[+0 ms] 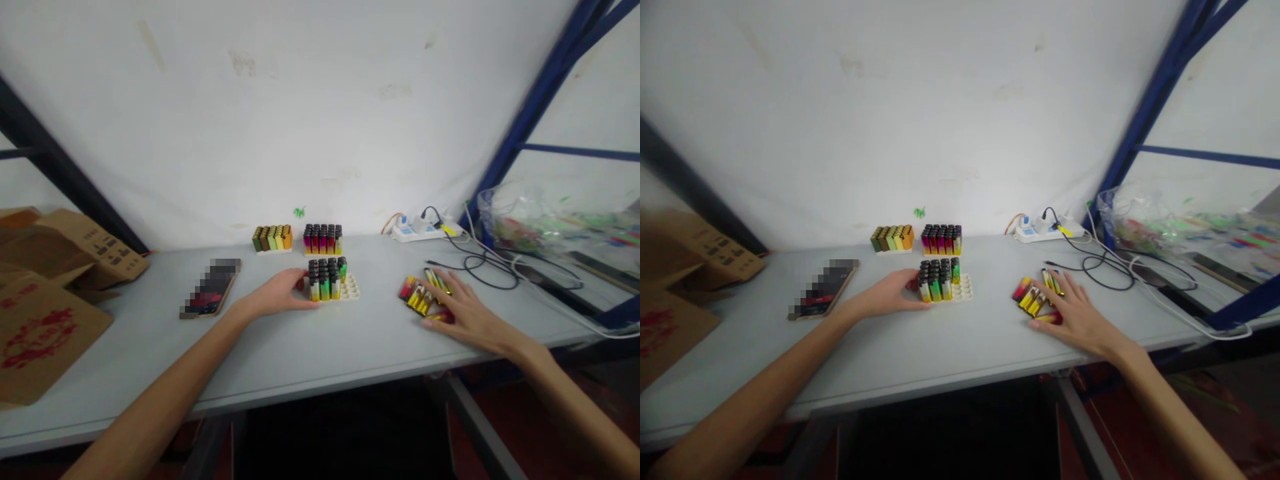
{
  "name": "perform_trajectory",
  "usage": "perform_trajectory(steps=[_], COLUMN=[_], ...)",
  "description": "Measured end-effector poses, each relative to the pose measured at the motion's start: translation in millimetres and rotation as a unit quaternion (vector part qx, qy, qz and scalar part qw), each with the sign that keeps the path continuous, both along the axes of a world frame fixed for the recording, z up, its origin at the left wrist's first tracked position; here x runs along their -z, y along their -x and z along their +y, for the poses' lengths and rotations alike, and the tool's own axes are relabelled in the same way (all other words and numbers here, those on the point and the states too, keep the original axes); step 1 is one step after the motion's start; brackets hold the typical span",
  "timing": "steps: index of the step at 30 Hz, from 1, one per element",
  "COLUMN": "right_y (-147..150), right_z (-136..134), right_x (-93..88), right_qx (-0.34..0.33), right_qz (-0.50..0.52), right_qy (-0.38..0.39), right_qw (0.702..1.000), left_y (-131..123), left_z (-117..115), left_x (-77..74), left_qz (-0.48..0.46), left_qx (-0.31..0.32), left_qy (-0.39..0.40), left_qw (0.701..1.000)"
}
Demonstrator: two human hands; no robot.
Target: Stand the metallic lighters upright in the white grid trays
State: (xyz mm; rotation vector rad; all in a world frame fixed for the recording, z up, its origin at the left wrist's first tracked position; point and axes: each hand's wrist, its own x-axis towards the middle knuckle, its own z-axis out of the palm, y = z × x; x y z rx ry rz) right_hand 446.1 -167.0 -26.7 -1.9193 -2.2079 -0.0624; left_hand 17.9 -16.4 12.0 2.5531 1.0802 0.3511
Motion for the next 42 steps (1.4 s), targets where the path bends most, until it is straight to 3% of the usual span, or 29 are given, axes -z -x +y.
perform_trajectory(steps=[3,6,10,16,23,27,31,35,38,42], right_y=[10,16,23,38,69,77,68,56,52,52], right_z=[2,24,50,68,91,104,125,152,167,173], right_x=[2.5,-3.1,-8.6,-5.3,-1.3,-13.2,-42.6,-66.9,-69.5,-55.4], right_qx=[0.006,-0.003,-0.05,-0.105,-0.171,-0.18,-0.148,-0.074,-0.003,0.073], right_qz=[-0.022,-0.03,-0.037,-0.023,0.026,0.097,0.185,0.116,0.031,-0.014], right_qy=[-0.012,0.0,0.003,-0.025,-0.038,-0.002,-0.019,0.017,0.079,0.111], right_qw=[1.0,1.0,0.998,0.994,0.984,0.979,0.971,0.99,0.996,0.991], left_y=[0,0,1,0,1,1,1,1,1,1], left_z=[0,0,1,0,1,2,3,3,2,2], left_x=[-0.6,0.0,1.1,1.3,2.6,4.2,5.5,4.8,3.6,3.8], left_qz=[0.003,-0.001,0.002,-0.008,0.001,0.005,0.01,0.007,0.012,0.015], left_qx=[0.0,-0.003,0.002,-0.002,0.003,0.007,0.007,0.009,0.01,0.01], left_qy=[0.002,0.006,0.004,0.01,0.0,-0.006,-0.013,-0.009,-0.007,-0.008], left_qw=[1.0,1.0,1.0,1.0,1.0,1.0,1.0,1.0,1.0,1.0])
